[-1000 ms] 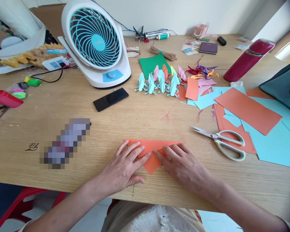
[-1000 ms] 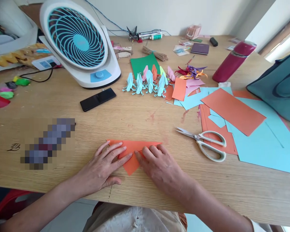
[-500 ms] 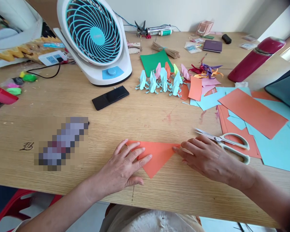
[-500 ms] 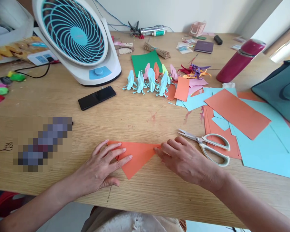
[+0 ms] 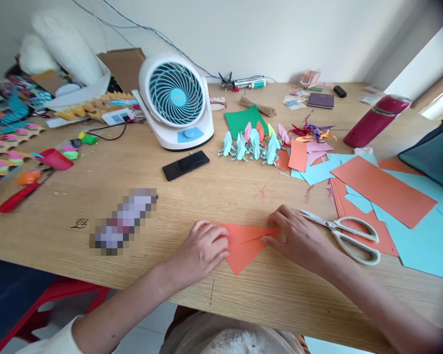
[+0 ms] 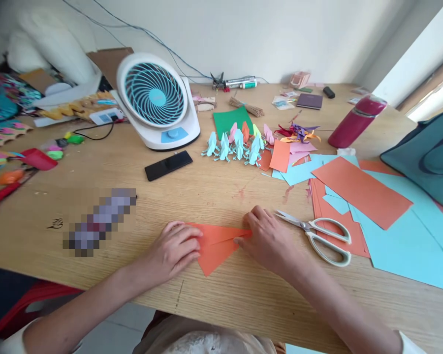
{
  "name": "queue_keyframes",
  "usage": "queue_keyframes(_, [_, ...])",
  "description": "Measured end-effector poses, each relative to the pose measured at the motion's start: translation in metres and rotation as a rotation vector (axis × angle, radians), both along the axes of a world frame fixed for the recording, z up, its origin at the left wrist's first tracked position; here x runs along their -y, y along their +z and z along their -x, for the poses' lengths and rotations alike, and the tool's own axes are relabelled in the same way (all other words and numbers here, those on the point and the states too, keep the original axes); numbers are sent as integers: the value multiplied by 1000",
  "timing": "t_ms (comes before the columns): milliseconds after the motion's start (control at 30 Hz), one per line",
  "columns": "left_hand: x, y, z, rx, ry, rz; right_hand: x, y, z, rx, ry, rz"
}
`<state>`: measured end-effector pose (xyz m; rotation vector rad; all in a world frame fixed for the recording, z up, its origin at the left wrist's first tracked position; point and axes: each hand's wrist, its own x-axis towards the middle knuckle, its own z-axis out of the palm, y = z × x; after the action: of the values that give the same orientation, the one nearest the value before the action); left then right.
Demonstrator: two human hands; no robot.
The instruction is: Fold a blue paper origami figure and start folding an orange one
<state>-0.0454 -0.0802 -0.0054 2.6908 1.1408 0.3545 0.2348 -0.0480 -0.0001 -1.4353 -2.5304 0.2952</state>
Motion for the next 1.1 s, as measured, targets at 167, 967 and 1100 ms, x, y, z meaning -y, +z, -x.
queue_keyframes(167, [-20,12,-21,-38,145,115,1,4,18,-87,-84,166])
queue_keyframes(967, [-60,-10,-87,1391,305,1191,-19,-10,19,-1193,-125,736])
queue_keyframes(1100, [-63,-10,-80,1348,291,1142,-20,-13,18,-1211,-176,739])
